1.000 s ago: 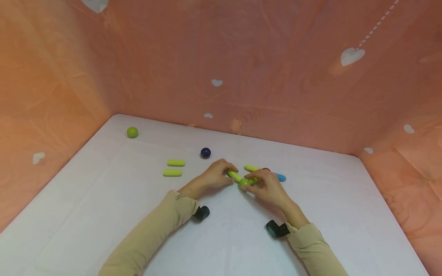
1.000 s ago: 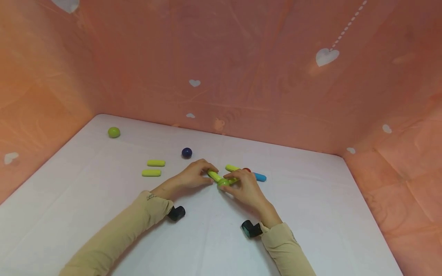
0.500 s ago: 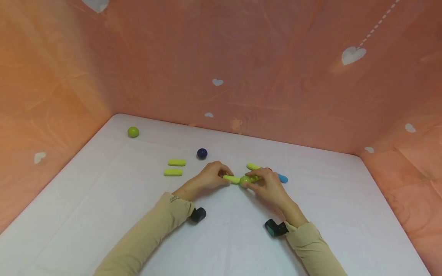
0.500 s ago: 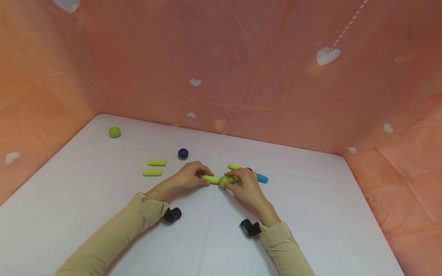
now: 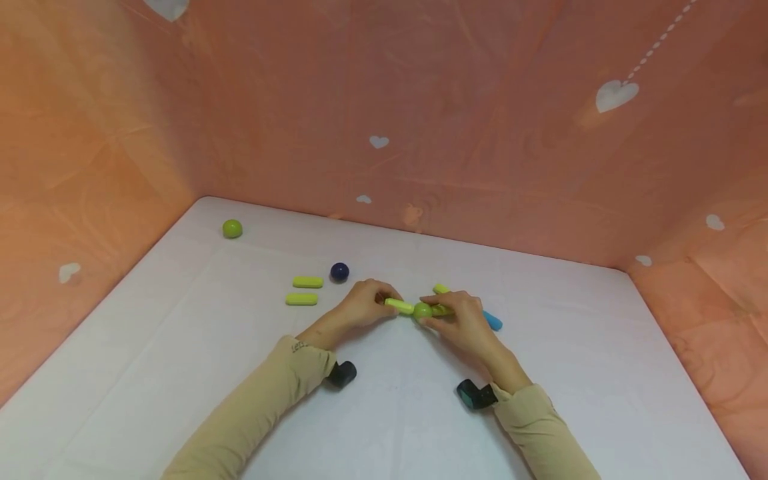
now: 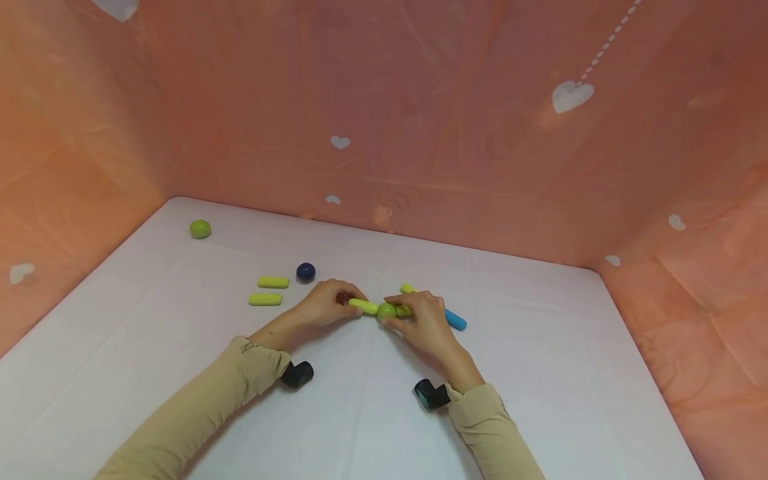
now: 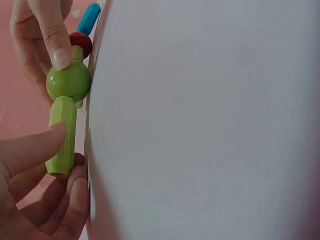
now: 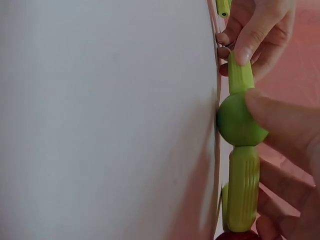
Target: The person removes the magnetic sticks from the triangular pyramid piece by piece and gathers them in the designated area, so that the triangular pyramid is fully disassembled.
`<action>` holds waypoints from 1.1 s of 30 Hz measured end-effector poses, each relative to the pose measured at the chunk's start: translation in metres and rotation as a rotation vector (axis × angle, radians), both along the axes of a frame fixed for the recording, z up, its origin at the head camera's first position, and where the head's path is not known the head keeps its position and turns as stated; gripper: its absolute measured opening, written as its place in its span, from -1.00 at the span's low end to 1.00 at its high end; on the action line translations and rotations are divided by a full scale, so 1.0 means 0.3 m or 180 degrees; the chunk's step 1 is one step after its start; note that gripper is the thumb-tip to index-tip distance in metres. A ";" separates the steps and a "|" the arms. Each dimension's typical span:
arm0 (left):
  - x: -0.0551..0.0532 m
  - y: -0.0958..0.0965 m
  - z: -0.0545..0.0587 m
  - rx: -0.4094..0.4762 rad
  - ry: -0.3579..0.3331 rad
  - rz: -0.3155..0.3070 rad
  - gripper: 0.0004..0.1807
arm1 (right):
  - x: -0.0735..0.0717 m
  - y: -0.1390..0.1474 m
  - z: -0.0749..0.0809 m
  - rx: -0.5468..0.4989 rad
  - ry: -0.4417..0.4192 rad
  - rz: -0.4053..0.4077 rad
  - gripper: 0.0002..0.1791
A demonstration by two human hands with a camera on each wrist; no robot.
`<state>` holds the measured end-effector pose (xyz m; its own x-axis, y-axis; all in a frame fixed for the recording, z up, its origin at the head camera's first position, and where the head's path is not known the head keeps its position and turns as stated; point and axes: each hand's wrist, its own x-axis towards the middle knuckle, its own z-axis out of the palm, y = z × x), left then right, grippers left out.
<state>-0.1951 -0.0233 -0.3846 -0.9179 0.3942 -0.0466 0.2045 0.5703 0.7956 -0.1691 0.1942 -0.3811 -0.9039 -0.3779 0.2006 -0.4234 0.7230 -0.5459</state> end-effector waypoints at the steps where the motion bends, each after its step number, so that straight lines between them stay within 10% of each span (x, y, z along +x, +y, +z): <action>1: 0.002 -0.001 0.001 0.0002 -0.0016 0.0004 -0.80 | -0.001 0.000 -0.002 -0.0002 0.0021 -0.0009 -0.60; 20: 0.038 0.007 0.023 -0.0174 -0.0357 -0.0039 -0.76 | -0.010 -0.013 0.017 -0.0054 -0.0098 -0.0167 -0.63; 33: 0.082 -0.060 0.018 -0.0232 -0.0179 0.0146 -0.80 | -0.031 0.032 0.015 -0.0084 -0.0301 -0.0393 -0.63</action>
